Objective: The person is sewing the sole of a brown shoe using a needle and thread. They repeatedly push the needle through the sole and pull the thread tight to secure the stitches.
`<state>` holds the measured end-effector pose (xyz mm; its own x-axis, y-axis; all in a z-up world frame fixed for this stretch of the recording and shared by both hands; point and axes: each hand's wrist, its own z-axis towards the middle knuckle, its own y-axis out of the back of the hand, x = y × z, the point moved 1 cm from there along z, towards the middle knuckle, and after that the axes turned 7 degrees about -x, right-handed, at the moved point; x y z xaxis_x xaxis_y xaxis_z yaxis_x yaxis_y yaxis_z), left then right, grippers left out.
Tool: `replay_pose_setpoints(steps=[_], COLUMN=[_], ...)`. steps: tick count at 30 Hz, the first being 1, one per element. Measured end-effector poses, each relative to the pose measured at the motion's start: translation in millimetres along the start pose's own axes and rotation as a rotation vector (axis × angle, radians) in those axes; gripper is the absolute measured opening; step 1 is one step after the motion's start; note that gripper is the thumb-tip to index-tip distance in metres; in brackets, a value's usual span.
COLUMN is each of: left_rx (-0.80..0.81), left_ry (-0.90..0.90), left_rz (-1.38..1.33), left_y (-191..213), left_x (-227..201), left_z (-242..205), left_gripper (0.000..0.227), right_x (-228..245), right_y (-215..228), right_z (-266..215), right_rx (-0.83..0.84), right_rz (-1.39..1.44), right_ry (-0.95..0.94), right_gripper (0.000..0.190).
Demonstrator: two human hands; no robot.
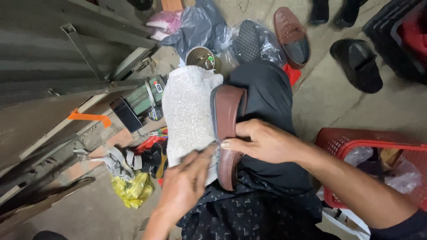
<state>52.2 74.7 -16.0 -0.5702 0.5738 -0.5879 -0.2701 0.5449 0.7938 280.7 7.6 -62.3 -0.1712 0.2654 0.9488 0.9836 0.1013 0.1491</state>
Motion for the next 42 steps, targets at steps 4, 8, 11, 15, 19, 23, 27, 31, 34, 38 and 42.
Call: replay_pose_setpoints(steps=[4,8,11,15,19,23,27,31,34,38,42], left_rx=[0.010,-0.069,-0.109,-0.131,-0.102,-0.088,-0.102,-0.139,-0.155,-0.138,-0.138], left_ry=[0.031,0.036,-0.071,-0.107,-0.077,-0.089,-0.159,-0.157,-0.184,-0.178,-0.151], left_rz=[-0.038,-0.010,-0.047,-0.018,0.037,0.004,0.034,0.159,0.212,0.222,0.201], left_y=[25.7,31.9,42.5,49.8,53.6,48.3,29.5,22.8,19.2,18.3,15.4], left_x=[10.3,17.9,19.8,32.6,34.6,34.1,27.3,13.7,13.3,16.0,14.4], left_z=[-7.3,-16.6,-11.9,-11.9,-10.2,-10.6,-12.1,-11.4,-12.3,-15.7,-18.4], left_gripper=[0.022,0.022,0.020,0.021,0.022,0.016,0.018,0.023,0.022,0.030,0.040], right_x=[9.8,-17.1,-55.4,-10.5,-3.5,-0.5,19.8,10.4,5.3,14.4,11.8], right_y=[28.1,86.5,104.3,51.2,10.4,15.0,31.7,30.5,21.1,22.1,28.0], right_z=[-19.8,-60.6,-84.5,-53.1,-31.2,-43.1,-56.3,-54.2,-46.0,-48.0,-50.1], right_rx=[-0.271,-0.666,-0.830,-0.767,-0.499,-0.388,-0.269,-0.180,-0.297,-0.310,-0.287], right_rz=[0.378,0.327,-0.928,-0.773,-0.830,-0.625,0.158,0.824,0.796,1.016,1.037], right_ry=[-0.143,-0.176,-0.118,0.313,0.476,0.322,0.092,0.235,0.146,0.102,0.124], right_gripper=[0.033,0.017,0.034,0.017,0.015,0.015,0.012,0.018,0.017,0.019,0.024])
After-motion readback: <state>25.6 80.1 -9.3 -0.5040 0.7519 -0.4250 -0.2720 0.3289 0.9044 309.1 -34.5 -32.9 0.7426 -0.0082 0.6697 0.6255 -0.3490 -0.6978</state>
